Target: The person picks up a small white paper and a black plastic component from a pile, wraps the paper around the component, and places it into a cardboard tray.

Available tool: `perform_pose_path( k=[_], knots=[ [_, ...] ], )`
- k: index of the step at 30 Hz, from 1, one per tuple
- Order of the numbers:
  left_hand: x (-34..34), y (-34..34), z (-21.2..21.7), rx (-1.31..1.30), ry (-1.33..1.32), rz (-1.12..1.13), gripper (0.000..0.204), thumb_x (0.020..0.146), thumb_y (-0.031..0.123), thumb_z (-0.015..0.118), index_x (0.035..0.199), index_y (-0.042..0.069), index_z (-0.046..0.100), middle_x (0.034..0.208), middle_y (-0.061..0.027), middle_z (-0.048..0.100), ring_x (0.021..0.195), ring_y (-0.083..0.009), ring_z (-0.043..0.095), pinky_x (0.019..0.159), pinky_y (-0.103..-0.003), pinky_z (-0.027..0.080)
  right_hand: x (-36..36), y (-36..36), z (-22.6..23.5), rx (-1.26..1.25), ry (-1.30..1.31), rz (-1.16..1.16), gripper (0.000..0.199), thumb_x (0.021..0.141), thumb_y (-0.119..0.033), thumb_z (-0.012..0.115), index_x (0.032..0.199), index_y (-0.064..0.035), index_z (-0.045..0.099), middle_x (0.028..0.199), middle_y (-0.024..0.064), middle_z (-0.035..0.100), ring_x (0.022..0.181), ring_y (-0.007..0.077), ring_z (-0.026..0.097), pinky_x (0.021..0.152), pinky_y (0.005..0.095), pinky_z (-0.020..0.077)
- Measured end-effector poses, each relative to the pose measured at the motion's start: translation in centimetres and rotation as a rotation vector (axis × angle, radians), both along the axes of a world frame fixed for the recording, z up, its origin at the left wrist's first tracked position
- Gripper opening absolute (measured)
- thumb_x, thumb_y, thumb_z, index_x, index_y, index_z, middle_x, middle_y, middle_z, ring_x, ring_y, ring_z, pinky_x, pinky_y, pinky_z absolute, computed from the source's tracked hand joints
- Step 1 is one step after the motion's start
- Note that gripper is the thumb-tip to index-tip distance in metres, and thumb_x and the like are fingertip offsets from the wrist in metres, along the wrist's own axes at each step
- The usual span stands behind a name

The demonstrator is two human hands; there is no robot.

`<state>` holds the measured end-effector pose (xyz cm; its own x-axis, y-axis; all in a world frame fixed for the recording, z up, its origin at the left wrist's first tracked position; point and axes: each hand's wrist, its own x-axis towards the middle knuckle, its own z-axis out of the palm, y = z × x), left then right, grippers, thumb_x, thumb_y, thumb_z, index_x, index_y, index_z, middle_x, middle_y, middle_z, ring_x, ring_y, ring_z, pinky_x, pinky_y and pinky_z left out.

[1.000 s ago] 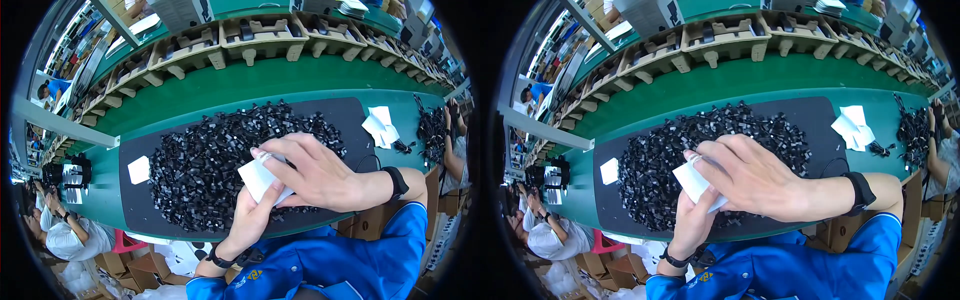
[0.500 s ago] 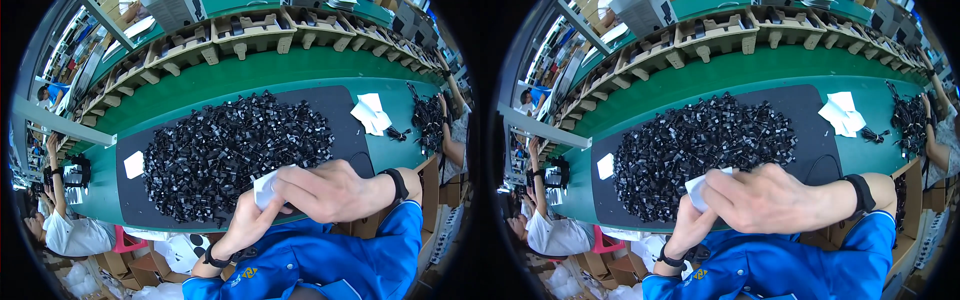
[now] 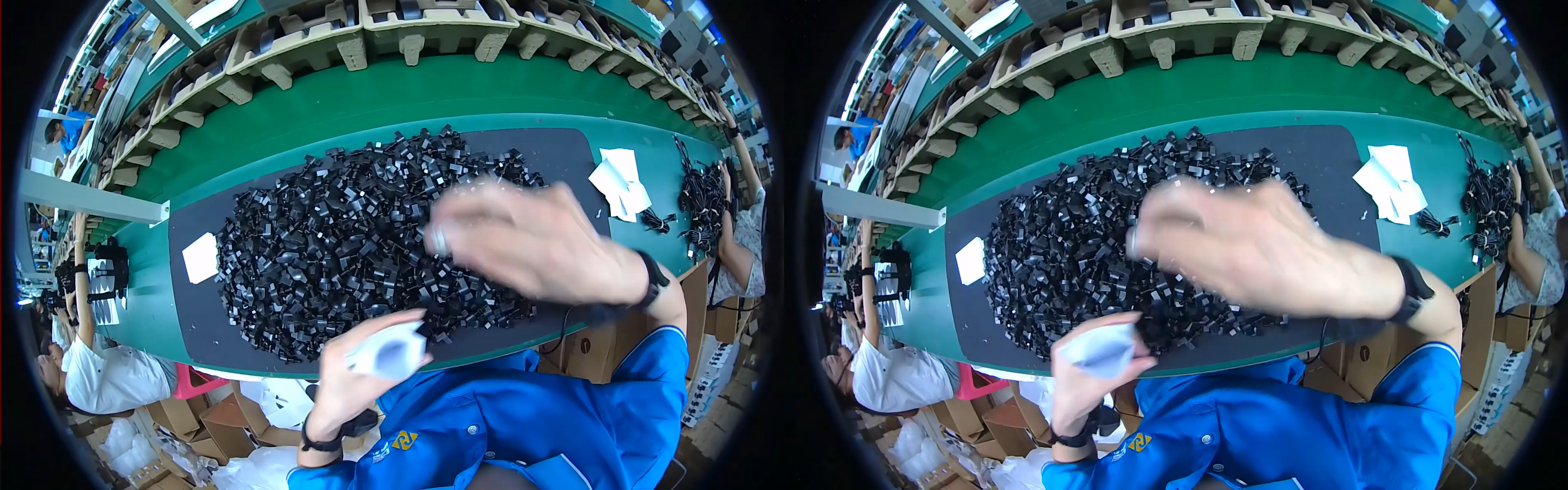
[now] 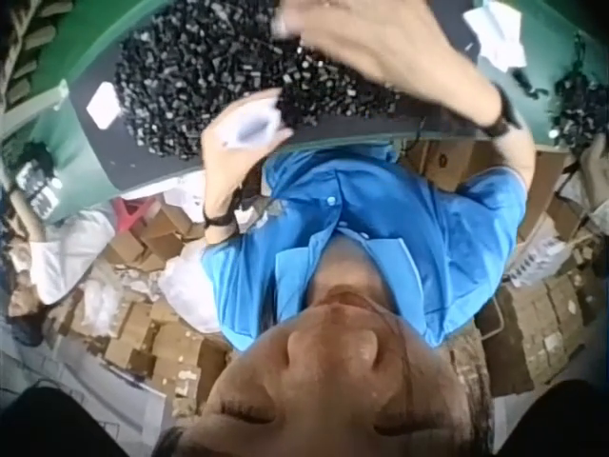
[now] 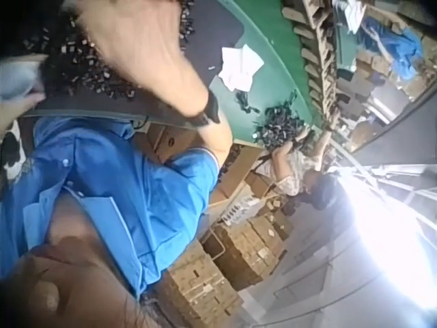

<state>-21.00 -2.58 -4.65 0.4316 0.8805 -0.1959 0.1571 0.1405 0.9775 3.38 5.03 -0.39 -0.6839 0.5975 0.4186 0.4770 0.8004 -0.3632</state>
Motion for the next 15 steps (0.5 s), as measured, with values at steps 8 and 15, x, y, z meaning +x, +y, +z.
perform_pose_path(
  k=[8, 15],
  knots=[
    [-2.7, 0.1, -1.5, 0.056, -0.092, 0.277, 0.04, 0.065, -0.002, 0.078, 0.103, -0.002, 0.065, 0.097, -0.0111, 0.067, 0.083, -0.0136, 0.065, 0.075, -0.025, 0.052, -2.3, 2.8, -4.9, 0.308, -0.62, -0.001, 0.015, 0.069, -0.011, 0.06, 0.077, 0.0013, 0.062, 0.076, 0.0076, 0.052, 0.065, 0.0174, 0.051, 0.037, 0.0237, 0.0397],
    [-2.1, -0.1, -1.4, 0.016, -0.13, 0.309, 0.039, 0.065, -0.005, 0.077, 0.102, -0.005, 0.064, 0.096, -0.0119, 0.067, 0.081, -0.0139, 0.066, 0.074, -0.025, 0.053, -3.2, 0.6, -5.0, 0.466, -0.856, -0.054, 0.026, 0.07, -0.008, 0.058, 0.09, 0.0075, 0.061, 0.083, 0.0107, 0.055, 0.074, 0.0177, 0.054, 0.041, 0.0221, 0.0446]
  ],
)
